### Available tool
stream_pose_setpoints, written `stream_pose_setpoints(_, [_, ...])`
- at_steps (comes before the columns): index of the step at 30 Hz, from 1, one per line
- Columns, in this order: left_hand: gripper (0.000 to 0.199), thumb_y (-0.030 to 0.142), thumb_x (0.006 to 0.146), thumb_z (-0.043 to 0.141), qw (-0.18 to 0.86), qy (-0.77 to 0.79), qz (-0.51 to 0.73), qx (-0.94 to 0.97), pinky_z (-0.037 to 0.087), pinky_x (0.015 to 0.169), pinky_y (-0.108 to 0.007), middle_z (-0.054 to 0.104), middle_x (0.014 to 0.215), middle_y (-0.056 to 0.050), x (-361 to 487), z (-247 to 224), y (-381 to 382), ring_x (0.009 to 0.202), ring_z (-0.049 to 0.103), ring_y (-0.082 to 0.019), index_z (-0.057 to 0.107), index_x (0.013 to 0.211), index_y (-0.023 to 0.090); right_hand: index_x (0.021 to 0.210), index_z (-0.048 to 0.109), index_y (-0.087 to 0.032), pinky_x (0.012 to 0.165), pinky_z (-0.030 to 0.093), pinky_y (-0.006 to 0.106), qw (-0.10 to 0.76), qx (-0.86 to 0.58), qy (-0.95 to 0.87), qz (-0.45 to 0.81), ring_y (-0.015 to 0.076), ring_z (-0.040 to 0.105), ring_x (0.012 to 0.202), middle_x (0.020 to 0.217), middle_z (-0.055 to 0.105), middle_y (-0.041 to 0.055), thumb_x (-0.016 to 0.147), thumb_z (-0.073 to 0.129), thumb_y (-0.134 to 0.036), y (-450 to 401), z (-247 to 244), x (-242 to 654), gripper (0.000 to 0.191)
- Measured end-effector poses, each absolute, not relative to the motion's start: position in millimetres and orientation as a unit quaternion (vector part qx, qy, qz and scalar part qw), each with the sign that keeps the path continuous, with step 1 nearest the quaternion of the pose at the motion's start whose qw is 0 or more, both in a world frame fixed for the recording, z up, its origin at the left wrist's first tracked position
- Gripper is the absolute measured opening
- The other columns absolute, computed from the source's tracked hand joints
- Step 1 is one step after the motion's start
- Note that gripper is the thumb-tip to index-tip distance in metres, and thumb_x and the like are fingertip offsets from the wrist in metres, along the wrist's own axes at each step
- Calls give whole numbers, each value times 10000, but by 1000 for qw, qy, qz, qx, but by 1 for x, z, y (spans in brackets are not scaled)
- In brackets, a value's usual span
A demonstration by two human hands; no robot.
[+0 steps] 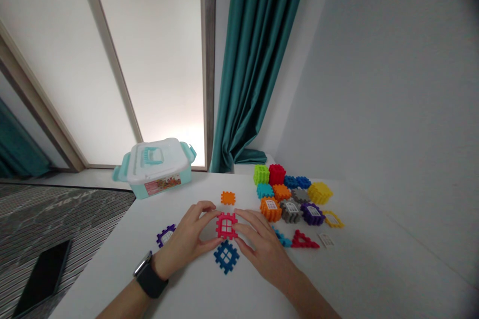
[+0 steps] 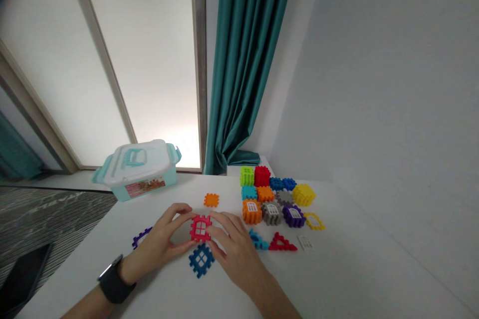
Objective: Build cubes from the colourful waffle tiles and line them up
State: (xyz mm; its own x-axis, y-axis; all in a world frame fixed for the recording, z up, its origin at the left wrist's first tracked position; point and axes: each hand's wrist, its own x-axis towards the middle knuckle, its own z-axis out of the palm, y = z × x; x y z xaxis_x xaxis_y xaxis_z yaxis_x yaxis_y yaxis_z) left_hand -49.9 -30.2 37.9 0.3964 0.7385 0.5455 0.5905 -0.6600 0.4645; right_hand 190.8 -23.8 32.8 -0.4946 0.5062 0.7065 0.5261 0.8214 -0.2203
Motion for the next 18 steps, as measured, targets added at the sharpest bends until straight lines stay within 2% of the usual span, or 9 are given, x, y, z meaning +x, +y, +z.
stream_pose_setpoints(8, [252,352,913,670,261,382,387,798,495,1008,-400,563,1171,-89,-44,46,-31,1122,572,-238,643,1128,224,1113,681,-259,965,559,464,435,-251,-865,8,238,660,1084,1106,743,67,970,581,-144,-24,35,194,208])
stream_pose_setpoints(12, [224,420,982,566,323,360,400,778,485,979,-392,581,1098,-79,-45,46,-29,1061,583,-223,657,1031,221,986,688,-234,842,575,389,488,-321,-803,114,222,694,919,938,747,61,985,561,-233,-23,33,190,127])
stream_pose_setpoints(14, [230,426,988,558,335,367,404,768,471,980,-394,586,1082,-74,-44,47,-28,1051,583,-221,661,976,221,907,693,-221,768,571,350,498,-381,-759,176,215,699,838,868,741,54,971,570,-290,-23,31,188,155])
stream_pose_setpoints(18, [251,438,970,588,368,376,409,745,477,929,-374,597,1036,-64,-39,48,-28,990,591,-210,659,888,211,875,720,-202,740,562,336,483,-446,-694,293,230,706,832,865,758,62,936,598,-377,-22,28,185,222])
